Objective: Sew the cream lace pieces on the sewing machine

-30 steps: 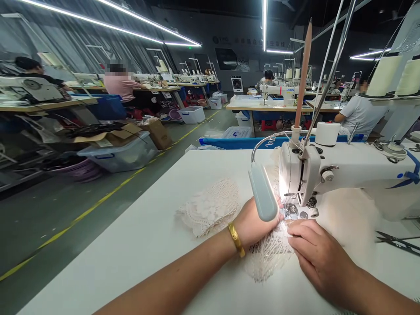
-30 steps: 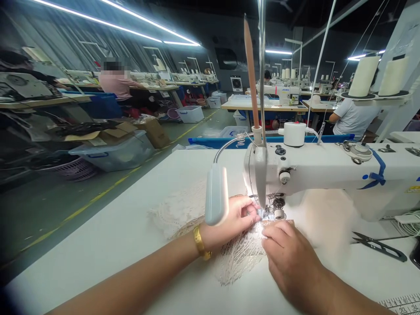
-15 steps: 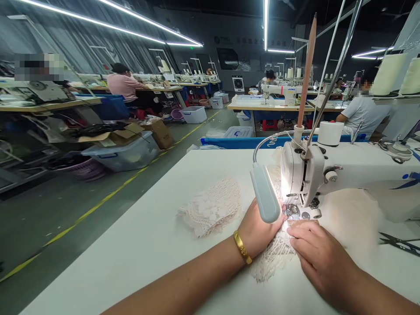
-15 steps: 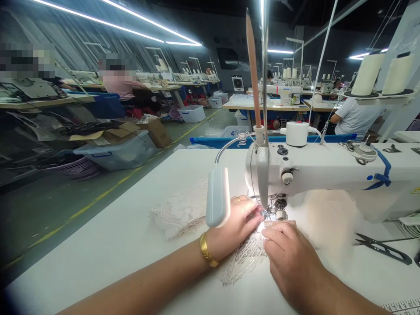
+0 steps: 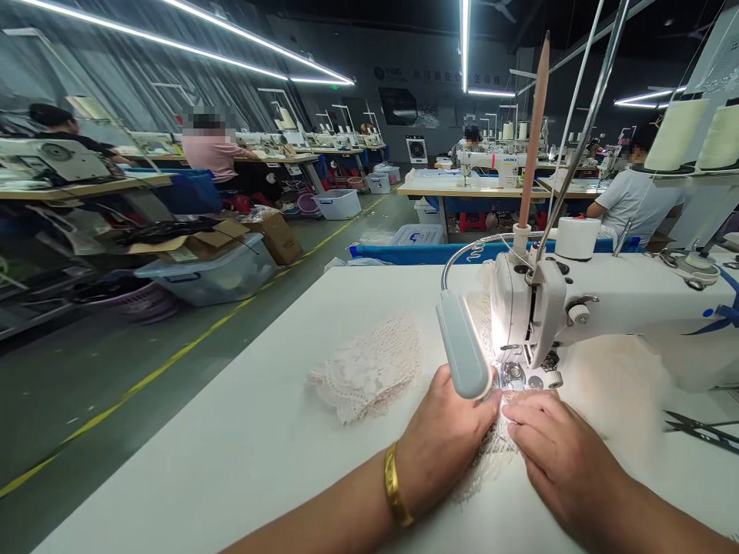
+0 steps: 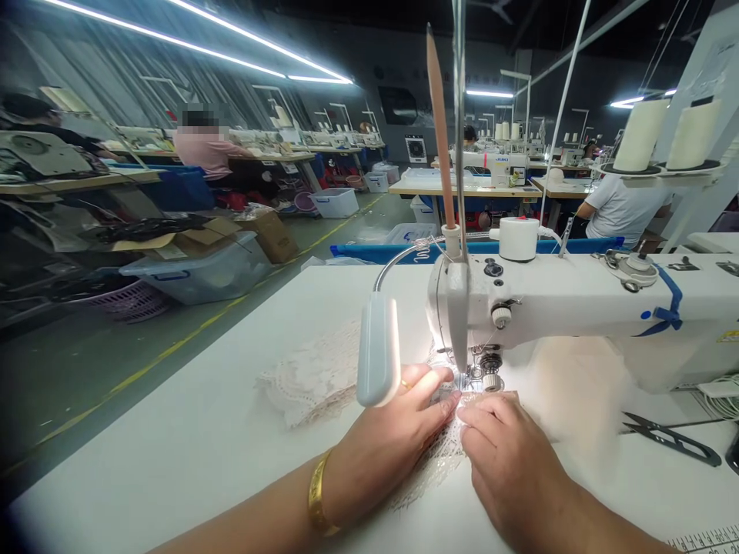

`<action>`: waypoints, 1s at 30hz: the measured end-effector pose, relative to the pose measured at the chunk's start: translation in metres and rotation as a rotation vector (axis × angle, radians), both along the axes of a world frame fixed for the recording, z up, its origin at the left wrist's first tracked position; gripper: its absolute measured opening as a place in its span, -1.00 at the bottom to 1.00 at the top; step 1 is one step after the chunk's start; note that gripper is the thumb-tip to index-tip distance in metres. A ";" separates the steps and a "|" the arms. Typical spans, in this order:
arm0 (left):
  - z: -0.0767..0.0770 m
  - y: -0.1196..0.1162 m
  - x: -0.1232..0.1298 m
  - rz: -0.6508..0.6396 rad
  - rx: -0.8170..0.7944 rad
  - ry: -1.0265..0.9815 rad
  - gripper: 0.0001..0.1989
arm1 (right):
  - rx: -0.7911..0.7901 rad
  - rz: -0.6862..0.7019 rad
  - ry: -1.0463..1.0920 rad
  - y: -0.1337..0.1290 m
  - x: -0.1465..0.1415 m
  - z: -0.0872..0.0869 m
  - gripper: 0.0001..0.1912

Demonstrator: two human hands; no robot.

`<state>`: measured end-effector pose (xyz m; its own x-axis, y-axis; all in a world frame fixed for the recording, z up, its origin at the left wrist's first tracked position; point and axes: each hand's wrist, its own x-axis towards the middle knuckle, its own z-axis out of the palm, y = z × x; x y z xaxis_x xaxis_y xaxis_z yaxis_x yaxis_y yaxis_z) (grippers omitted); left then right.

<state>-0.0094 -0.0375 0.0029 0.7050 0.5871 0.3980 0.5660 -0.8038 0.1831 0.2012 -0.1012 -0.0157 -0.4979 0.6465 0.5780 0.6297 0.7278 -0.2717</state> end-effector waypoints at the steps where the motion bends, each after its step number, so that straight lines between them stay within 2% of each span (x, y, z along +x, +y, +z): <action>1: -0.001 0.000 0.000 -0.030 0.037 0.020 -0.71 | 0.004 0.002 -0.003 0.000 0.000 0.000 -0.63; 4: -0.002 -0.001 0.001 -0.074 0.070 0.061 -0.74 | 0.015 0.002 -0.002 0.000 0.001 0.000 -0.63; 8: 0.001 0.000 -0.001 -0.061 -0.004 0.045 -0.85 | 0.015 -0.027 -0.021 -0.001 -0.001 -0.001 -0.64; 13: -0.002 0.012 -0.004 -0.103 -0.006 -0.044 -0.72 | -0.019 -0.161 -0.057 -0.004 -0.003 -0.003 -0.68; 15: -0.005 0.018 -0.004 -0.124 -0.010 -0.032 -0.74 | -0.036 -0.187 -0.062 -0.005 -0.004 -0.002 -0.71; 21: -0.010 0.028 -0.007 -0.132 -0.030 0.023 -0.80 | -0.031 -0.212 -0.077 -0.005 -0.005 -0.001 -0.77; 30: -0.010 0.030 -0.006 -0.140 -0.063 0.007 -0.81 | -0.020 -0.228 -0.101 -0.006 -0.006 -0.004 -0.76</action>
